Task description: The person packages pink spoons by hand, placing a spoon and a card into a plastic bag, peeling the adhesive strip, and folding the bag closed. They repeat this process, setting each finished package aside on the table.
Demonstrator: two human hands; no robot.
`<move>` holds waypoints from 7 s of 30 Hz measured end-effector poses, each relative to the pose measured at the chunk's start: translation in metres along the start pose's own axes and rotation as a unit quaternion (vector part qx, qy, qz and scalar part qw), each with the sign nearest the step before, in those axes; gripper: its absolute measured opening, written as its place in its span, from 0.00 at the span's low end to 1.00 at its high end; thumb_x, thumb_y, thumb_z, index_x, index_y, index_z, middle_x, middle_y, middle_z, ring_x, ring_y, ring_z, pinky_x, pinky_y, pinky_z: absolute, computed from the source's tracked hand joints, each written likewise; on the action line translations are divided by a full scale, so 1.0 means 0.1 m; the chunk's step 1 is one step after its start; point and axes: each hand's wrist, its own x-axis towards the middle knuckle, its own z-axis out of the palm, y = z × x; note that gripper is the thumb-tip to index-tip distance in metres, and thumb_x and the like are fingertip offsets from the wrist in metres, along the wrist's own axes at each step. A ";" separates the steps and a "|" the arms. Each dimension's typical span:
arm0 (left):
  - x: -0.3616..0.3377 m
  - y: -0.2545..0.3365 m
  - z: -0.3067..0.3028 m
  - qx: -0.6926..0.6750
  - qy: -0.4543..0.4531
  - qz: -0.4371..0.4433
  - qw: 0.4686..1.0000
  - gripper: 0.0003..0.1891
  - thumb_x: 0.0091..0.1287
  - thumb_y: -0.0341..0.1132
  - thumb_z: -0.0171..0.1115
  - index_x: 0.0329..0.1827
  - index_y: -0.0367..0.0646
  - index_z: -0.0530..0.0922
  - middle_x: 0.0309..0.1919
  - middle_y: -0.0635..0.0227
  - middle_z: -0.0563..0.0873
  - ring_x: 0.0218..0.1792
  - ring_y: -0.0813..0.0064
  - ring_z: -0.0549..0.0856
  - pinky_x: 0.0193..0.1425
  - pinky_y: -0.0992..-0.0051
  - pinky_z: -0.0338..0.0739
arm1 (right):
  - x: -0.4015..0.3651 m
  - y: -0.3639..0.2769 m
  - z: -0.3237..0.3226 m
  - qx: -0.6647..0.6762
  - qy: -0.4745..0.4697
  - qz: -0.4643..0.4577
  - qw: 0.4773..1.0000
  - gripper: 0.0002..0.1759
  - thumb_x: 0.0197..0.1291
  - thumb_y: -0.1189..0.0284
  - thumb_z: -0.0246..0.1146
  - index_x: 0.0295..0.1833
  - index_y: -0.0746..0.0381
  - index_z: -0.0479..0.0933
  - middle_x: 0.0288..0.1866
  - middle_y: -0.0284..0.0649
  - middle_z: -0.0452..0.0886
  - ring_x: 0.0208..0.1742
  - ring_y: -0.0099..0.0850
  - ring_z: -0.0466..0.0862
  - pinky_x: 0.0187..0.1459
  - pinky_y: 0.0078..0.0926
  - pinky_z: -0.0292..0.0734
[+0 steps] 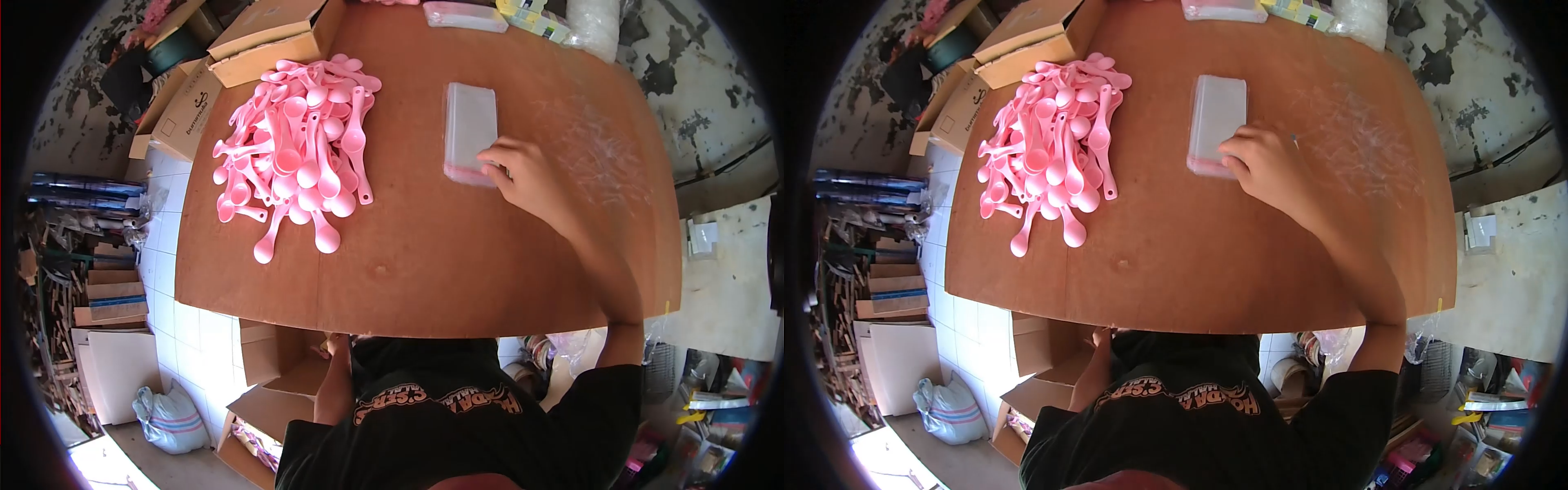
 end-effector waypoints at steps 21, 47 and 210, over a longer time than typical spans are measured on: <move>-1.90 4.01 -2.92 -0.361 0.369 0.631 0.579 0.09 0.66 0.29 0.55 0.46 0.37 0.68 0.50 0.53 0.76 0.55 0.55 0.77 0.63 0.56 0.70 | 0.16 0.17 0.11 -0.060 -0.021 -0.003 0.998 0.03 0.51 0.75 0.63 0.27 0.61 0.79 0.28 0.39 0.81 0.34 0.37 0.80 0.38 0.35 0.72; -1.29 5.78 -1.18 -0.434 -0.606 0.180 0.642 0.26 0.71 0.28 0.51 0.70 0.34 0.54 0.62 0.46 0.71 0.63 0.57 0.75 0.69 0.63 0.70 | -0.60 0.00 -0.42 -0.058 -0.068 0.128 0.988 0.16 0.49 0.77 0.69 0.46 0.64 0.81 0.45 0.43 0.82 0.43 0.43 0.82 0.43 0.34 0.77; -1.97 4.62 -2.16 -0.767 -0.338 0.122 0.531 0.17 0.69 0.36 0.50 0.59 0.43 0.68 0.42 0.61 0.81 0.47 0.64 0.81 0.57 0.61 0.73 | 1.05 -0.26 1.08 0.059 0.117 -0.139 0.982 0.17 0.54 0.81 0.60 0.49 0.56 0.79 0.46 0.42 0.77 0.49 0.40 0.78 0.47 0.33 0.76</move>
